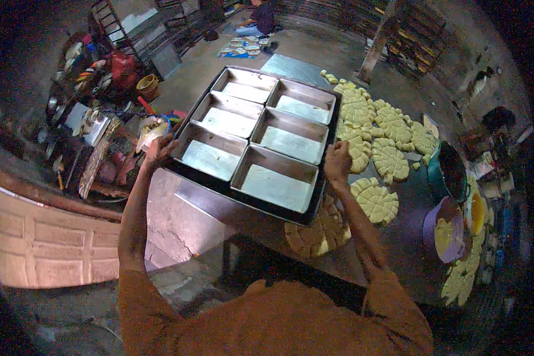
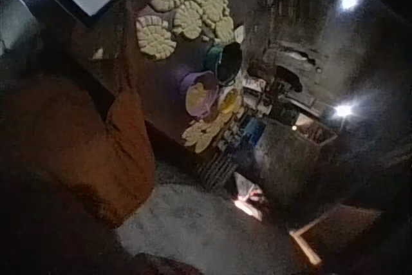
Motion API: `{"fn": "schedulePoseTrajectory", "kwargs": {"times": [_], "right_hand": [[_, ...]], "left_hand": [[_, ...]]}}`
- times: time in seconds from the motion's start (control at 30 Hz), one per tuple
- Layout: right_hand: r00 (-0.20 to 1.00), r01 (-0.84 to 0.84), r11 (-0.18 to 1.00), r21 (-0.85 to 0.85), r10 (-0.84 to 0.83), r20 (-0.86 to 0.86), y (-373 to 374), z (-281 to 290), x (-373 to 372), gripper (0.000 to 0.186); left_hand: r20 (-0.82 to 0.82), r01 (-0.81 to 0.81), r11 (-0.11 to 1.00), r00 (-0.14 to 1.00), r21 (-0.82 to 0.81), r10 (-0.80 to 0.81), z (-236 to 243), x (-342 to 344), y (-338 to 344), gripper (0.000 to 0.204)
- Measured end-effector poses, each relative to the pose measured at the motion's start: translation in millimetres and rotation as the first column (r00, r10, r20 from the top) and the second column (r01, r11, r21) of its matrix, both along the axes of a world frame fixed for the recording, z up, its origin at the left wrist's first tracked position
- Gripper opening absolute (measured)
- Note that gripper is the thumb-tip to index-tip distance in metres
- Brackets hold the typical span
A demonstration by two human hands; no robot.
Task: The person prepares dough pastries by hand, filling dough portions with paste, shaping them into balls, and placing them into metal baking trays.
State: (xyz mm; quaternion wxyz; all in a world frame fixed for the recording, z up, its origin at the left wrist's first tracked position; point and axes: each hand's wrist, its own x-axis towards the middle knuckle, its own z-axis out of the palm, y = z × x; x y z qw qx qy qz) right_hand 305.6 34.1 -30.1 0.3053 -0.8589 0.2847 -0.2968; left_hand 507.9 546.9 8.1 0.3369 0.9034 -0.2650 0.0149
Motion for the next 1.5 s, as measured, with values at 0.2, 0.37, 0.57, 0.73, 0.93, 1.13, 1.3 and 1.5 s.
{"fn": "schedulePoseTrajectory", "kwargs": {"times": [0.2, 0.37, 0.57, 0.73, 0.93, 1.13, 1.3, 1.5], "right_hand": [[0.993, -0.005, 1.000, 0.028, 0.008, -0.114, 25.0, -21.2, 17.1, 0.025], [0.977, 0.075, 0.993, 0.093, -0.054, -0.209, 21.9, -26.0, 26.5, 0.030], [0.984, -0.062, 0.977, 0.203, 0.093, -0.150, 27.9, 11.0, -5.5, 0.036], [0.974, -0.221, 0.973, -0.067, 0.216, -0.071, 40.3, 12.2, -147.5, 0.023], [0.905, 0.182, 0.983, -0.004, -0.169, -0.391, -21.4, -9.3, -334.2, 0.026], [0.950, -0.202, 0.979, -0.026, 0.189, -0.248, -97.3, -74.0, -332.6, 0.030], [0.846, -0.445, 0.891, -0.087, 0.388, -0.365, -91.6, -56.6, -320.3, 0.028], [0.924, -0.379, 0.641, 0.667, 0.300, 0.237, -97.5, -32.4, -349.4, 0.025]], "left_hand": [[-0.079, -0.024, 0.985, 0.997, -0.173, 0.010, -77.2, 22.7, 7.6, 0.033], [-0.069, 0.057, 0.991, 0.995, -0.121, -0.066, -85.9, 41.9, 5.9, 0.028], [-0.310, -0.305, 0.951, 0.911, -0.055, 0.274, -85.9, 49.8, 31.4, 0.043], [0.137, -0.537, 0.651, 0.706, -0.536, 0.695, -39.1, -73.0, -29.6, 0.041], [0.289, -0.586, 0.679, 0.623, -0.442, 0.727, -101.3, -253.4, -131.9, 0.035], [0.133, 0.079, 0.921, 0.991, -0.382, -0.030, -39.0, -420.0, -342.7, 0.013], [-0.112, 0.148, 0.946, 0.976, -0.288, -0.186, -19.3, -461.2, -415.4, 0.007], [0.198, 0.181, 0.938, 0.972, -0.295, -0.125, 5.6, -488.4, -489.4, 0.013]]}}
